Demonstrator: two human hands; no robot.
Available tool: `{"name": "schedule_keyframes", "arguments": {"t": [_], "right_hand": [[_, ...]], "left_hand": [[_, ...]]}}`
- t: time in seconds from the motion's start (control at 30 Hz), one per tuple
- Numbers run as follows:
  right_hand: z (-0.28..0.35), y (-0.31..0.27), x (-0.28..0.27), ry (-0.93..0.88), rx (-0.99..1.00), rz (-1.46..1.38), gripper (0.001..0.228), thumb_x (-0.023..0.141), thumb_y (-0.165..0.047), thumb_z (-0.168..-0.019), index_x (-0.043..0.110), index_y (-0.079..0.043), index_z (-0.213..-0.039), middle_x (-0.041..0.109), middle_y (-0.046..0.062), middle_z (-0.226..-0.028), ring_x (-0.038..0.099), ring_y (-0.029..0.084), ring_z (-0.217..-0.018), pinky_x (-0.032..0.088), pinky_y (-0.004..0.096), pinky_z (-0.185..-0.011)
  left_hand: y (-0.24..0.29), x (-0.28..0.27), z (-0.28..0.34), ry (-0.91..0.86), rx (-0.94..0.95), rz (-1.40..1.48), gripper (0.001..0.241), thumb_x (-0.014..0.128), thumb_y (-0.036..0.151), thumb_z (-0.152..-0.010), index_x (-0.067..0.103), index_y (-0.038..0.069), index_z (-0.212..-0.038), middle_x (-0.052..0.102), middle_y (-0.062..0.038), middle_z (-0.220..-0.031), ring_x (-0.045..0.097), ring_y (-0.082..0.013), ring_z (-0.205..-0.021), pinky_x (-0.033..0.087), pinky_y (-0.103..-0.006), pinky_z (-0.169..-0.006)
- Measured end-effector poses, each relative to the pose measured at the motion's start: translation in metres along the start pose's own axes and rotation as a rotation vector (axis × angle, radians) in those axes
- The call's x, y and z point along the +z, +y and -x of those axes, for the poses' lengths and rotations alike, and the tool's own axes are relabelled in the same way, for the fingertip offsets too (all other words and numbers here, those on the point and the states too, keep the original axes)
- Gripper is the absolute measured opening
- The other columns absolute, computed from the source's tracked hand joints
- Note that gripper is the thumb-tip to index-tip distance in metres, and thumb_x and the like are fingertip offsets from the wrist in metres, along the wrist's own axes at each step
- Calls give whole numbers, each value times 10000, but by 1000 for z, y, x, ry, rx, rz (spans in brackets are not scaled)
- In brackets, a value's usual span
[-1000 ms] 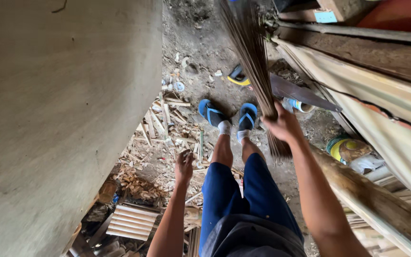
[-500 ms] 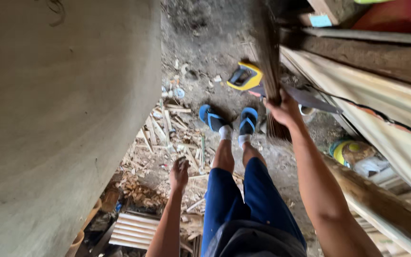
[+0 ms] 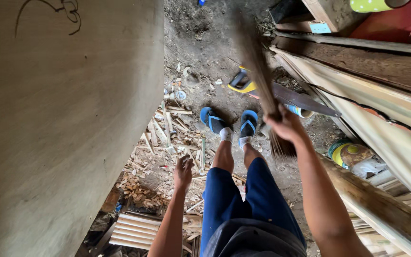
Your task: The person sweeps scattered bamboo shavings and small pieces on the floor using a traditional broom, then gathers the debris by hand into a white sack. The person moves around a cluttered workshop area, sweeping near stacked bamboo poles and wooden structures, and finally lifts the filled sack.
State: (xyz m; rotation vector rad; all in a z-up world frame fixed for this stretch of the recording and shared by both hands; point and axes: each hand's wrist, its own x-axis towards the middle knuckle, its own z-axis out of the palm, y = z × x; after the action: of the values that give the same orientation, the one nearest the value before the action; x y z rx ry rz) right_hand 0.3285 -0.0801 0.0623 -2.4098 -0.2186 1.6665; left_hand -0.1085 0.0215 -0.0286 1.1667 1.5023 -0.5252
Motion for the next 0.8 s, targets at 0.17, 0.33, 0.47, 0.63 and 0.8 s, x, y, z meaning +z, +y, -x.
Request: {"name": "schedule_keyframes", "arguments": {"t": [0.17, 0.33, 0.47, 0.63, 0.8], "right_hand": [[-65, -11, 14, -80, -2, 124, 742, 686, -461, -908, 395, -194, -1536, 653, 157, -1290, 688, 289, -980, 579, 496, -839], [-5, 30, 45, -128, -304, 276, 754, 721, -528, -917, 434, -138, -1494, 611, 194, -1330, 660, 337, -1056, 555, 517, -858], [-32, 2, 30, 18, -38, 87, 789, 640, -492, -897, 343, -246, -1585, 690, 135, -1225, 718, 307, -1017, 612, 482, -870], [-112, -29, 55, -76, 15, 114, 686, 641, -404, -905, 457, -159, -1518, 750, 173, -1193, 746, 347, -1046, 615, 484, -904], [-54, 55, 108, -172, -227, 288, 924, 771, -501, -767, 404, -200, -1561, 524, 221, -1471, 517, 379, -1336, 417, 446, -1091]], "left_hand": [[12, -3, -3, 39, 36, 103, 434, 510, 340, -1045, 530, 135, -1426, 672, -133, -1354, 716, -238, -1138, 601, -412, -947], [32, -45, 38, 357, 16, 43, 565, 549, 216, -1008, 358, 122, -1532, 560, -136, -1464, 654, -261, -1114, 596, -424, -879], [57, -88, 66, 688, -5, 375, 794, 582, 264, -935, 194, 111, -1611, 443, -197, -1528, 581, -414, -980, 558, -527, -803], [62, -129, 93, 908, 437, 367, 1221, 768, 520, -962, -157, 26, -1588, 104, -300, -1660, 320, -433, -1492, 358, -578, -1180], [87, -156, 103, 958, 760, 401, 1075, 772, 582, -985, 172, -106, -1552, 300, -329, -1611, 368, -432, -1499, 304, -613, -1301]]}}
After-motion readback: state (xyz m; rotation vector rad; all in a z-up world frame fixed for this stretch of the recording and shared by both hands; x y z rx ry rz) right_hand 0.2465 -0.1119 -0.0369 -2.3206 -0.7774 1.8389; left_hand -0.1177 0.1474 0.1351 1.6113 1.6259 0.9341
